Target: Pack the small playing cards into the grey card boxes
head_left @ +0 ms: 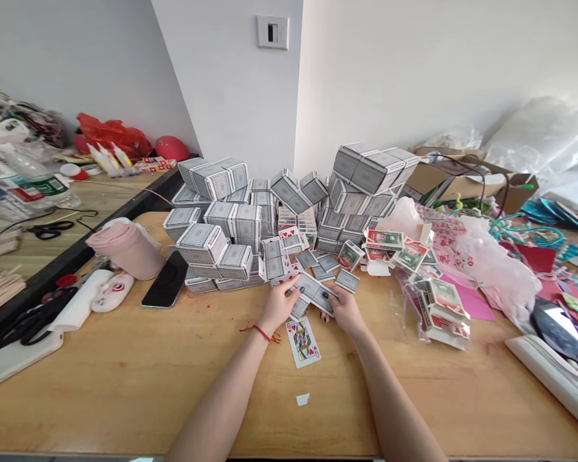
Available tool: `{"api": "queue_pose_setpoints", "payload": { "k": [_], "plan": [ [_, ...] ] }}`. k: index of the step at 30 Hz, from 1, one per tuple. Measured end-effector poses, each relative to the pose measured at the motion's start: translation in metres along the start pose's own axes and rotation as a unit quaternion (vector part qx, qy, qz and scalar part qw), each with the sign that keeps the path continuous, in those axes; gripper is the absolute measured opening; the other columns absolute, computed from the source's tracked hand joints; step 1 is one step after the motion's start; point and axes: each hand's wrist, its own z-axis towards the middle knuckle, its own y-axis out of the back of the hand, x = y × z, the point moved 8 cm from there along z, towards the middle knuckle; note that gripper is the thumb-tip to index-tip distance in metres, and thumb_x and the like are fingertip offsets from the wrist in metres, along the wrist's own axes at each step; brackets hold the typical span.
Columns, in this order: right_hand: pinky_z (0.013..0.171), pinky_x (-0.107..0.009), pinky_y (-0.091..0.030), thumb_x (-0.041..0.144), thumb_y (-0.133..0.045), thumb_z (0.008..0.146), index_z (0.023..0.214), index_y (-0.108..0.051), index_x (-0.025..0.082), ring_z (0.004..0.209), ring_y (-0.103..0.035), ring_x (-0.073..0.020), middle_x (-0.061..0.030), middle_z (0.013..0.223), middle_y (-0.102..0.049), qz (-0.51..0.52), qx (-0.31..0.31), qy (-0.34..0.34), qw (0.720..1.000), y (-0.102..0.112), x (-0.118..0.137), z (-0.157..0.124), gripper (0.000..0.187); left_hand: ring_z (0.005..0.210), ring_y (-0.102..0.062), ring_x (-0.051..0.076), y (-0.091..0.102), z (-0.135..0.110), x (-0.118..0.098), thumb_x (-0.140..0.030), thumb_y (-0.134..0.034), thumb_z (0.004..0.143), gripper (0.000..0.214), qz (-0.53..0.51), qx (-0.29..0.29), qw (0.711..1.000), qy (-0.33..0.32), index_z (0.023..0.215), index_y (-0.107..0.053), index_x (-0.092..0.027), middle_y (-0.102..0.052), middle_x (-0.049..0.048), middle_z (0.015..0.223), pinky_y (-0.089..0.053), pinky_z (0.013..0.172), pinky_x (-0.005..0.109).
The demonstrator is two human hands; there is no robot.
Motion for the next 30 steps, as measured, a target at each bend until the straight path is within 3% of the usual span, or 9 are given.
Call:
{"api": "queue_pose_setpoints", "payload": {
  "k": [18, 26, 30],
  "plan": [
    [0.034, -0.025, -0.041, 0.037, -0.043, 0.078, 0.096, -0.049, 0.017, 0.034, -0.050, -0.0139, 0.0023, 0.046, -0.055, 0.038, 0.012, 0.015, 0.999, -0.005, -0.005, 0.003, 0.027, 0.105, -0.054, 0.020, -0.013, -0.003, -0.002, -0.024, -0.054, 0.075, 0.043, -0.012, 0.018, 1.000, 0.005, 0.118, -0.051, -0.015, -0.056, 0.0086, 0.117, -0.037, 0.096, 0.036],
    [0.033, -0.024, -0.037, 0.042, -0.041, 0.079, 0.103, -0.049, 0.015, 0.031, -0.048, -0.0138, 0.0021, 0.044, -0.056, 0.034, 0.006, 0.009, 0.999, -0.006, 0.001, 0.002, 0.037, 0.107, -0.052, 0.019, -0.017, -0.003, -0.002, -0.025, -0.052, 0.077, 0.042, -0.018, 0.024, 1.000, -0.003, 0.118, -0.051, -0.017, -0.055, 0.0081, 0.119, -0.037, 0.096, 0.036],
    [0.038, -0.028, -0.040, 0.050, -0.035, 0.080, 0.104, -0.053, 0.015, 0.037, -0.051, -0.0174, -0.0001, 0.047, -0.057, -0.027, -0.052, 0.012, 0.998, 0.010, 0.001, 0.004, 0.046, 0.105, -0.053, 0.019, -0.015, -0.002, 0.000, -0.021, -0.054, 0.075, 0.041, -0.057, 0.004, 0.998, 0.003, 0.116, -0.052, -0.018, -0.057, 0.0087, 0.117, -0.040, 0.093, 0.035]
  ]
}}
